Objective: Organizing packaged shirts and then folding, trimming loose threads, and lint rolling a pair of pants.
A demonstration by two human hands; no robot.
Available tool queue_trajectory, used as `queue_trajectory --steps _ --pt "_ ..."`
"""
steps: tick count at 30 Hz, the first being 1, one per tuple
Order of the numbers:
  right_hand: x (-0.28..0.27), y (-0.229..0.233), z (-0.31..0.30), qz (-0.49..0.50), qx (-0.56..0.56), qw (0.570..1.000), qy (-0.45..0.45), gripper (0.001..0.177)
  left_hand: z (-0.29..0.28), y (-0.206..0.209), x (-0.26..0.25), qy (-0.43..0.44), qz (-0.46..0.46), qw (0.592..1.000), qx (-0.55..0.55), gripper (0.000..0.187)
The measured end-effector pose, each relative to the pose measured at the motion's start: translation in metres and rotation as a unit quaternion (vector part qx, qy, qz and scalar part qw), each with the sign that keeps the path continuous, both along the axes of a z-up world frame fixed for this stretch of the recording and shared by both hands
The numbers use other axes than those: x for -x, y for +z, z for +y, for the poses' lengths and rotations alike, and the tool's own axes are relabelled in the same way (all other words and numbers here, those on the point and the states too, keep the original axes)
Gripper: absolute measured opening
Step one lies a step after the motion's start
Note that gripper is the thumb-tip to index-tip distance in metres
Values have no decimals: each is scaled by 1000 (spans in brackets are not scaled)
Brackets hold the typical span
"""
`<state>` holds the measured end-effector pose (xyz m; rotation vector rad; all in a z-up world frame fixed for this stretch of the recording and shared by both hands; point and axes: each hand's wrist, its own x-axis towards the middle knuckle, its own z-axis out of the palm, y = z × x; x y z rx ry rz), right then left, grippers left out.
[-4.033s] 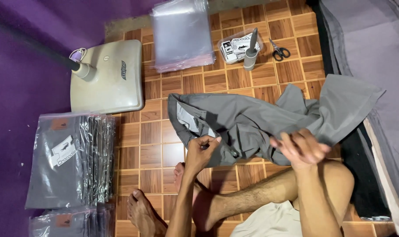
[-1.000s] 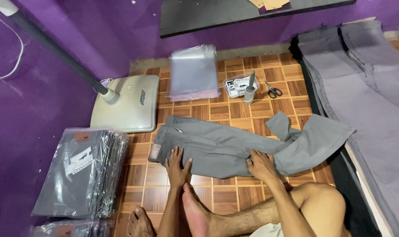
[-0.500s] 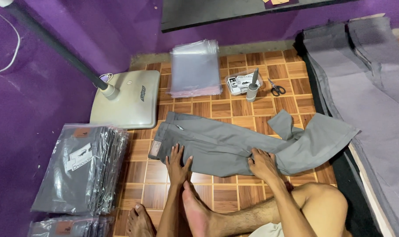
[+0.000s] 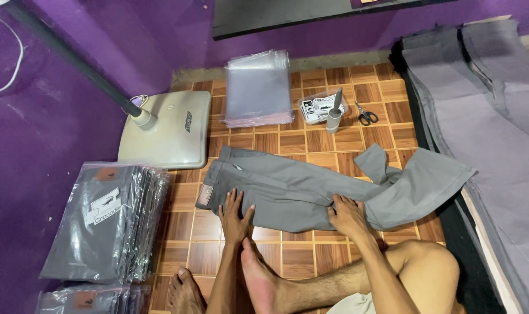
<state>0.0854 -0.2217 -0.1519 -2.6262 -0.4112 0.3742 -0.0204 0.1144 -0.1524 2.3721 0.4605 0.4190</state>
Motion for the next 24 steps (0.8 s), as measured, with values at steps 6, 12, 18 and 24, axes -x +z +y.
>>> queue_trajectory --steps 6,12,18,24 --pt "-1 -1 -1 6 6 1000 -1 42 1 -1 -1 -1 5 1000 3 61" --pt "-1 0 -2 16 8 1000 6 43 -1 4 1 1 3 1000 1 61" --pt "1 6 -1 8 5 1000 6 41 1 1 -1 -8 14 1000 5 61" --pt "2 9 -1 16 3 1000 18 40 -1 7 0 -4 16 1000 4 61"
